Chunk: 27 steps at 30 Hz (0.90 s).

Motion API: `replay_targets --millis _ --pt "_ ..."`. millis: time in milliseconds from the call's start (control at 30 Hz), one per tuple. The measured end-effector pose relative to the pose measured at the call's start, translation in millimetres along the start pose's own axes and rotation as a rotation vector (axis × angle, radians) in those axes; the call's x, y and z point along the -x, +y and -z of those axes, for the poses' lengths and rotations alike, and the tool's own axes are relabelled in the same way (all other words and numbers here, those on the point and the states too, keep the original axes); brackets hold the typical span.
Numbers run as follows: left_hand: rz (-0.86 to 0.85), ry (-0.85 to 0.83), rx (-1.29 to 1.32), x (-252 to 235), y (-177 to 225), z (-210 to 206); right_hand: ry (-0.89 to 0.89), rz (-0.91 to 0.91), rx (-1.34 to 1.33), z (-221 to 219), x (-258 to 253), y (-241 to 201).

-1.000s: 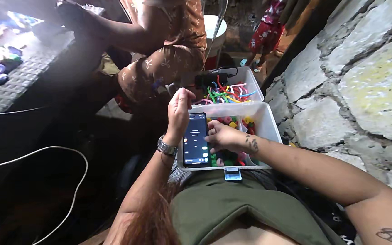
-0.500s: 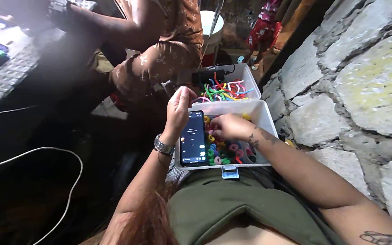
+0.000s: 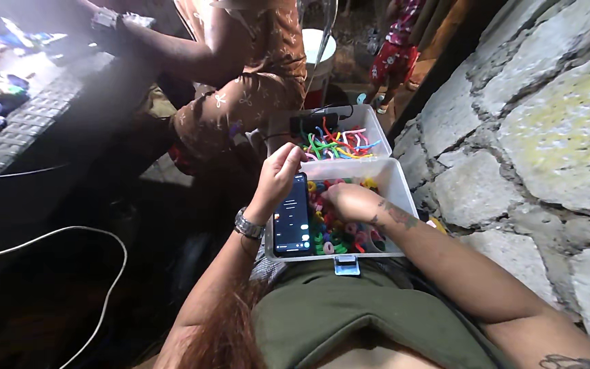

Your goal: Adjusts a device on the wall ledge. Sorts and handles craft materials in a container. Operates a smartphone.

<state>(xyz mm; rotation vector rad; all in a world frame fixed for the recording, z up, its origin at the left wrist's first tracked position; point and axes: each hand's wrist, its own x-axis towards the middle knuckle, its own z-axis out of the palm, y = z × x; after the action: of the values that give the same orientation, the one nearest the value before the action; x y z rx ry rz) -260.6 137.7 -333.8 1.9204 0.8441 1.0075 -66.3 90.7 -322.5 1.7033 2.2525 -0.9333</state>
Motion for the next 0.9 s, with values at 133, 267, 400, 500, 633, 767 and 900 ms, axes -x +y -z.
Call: replay_targets --millis 133,267,400,500,633,767,900 --pt "-0.013 -0.092 0.036 -6.9 -2.3 -1.7 0.481 0.15 -0.619 9.9 1.5 9.2" --pt "-0.051 -0.22 0.032 -14.7 -3.2 -7.2 0.578 0.219 -1.248 9.3 0.5 5.0" --pt "-0.097 -0.183 0.066 -15.9 -6.4 -5.6 0.513 0.291 -1.389 7.8 3.9 4.8" --pt "-0.093 -0.117 0.151 -13.6 -3.1 -2.2 0.432 0.567 -1.287 8.5 6.1 12.9" --pt "-0.098 0.012 0.177 -12.0 -6.1 -1.7 0.399 0.609 -1.051 11.7 9.2 12.0" --pt "-0.115 0.062 0.172 -10.1 -6.1 -2.1 0.566 0.335 -0.588 10.4 4.1 13.5" --pt "-0.152 -0.044 0.228 -10.1 -7.4 -1.3 0.835 0.207 -0.263 3.3 -1.6 17.9"
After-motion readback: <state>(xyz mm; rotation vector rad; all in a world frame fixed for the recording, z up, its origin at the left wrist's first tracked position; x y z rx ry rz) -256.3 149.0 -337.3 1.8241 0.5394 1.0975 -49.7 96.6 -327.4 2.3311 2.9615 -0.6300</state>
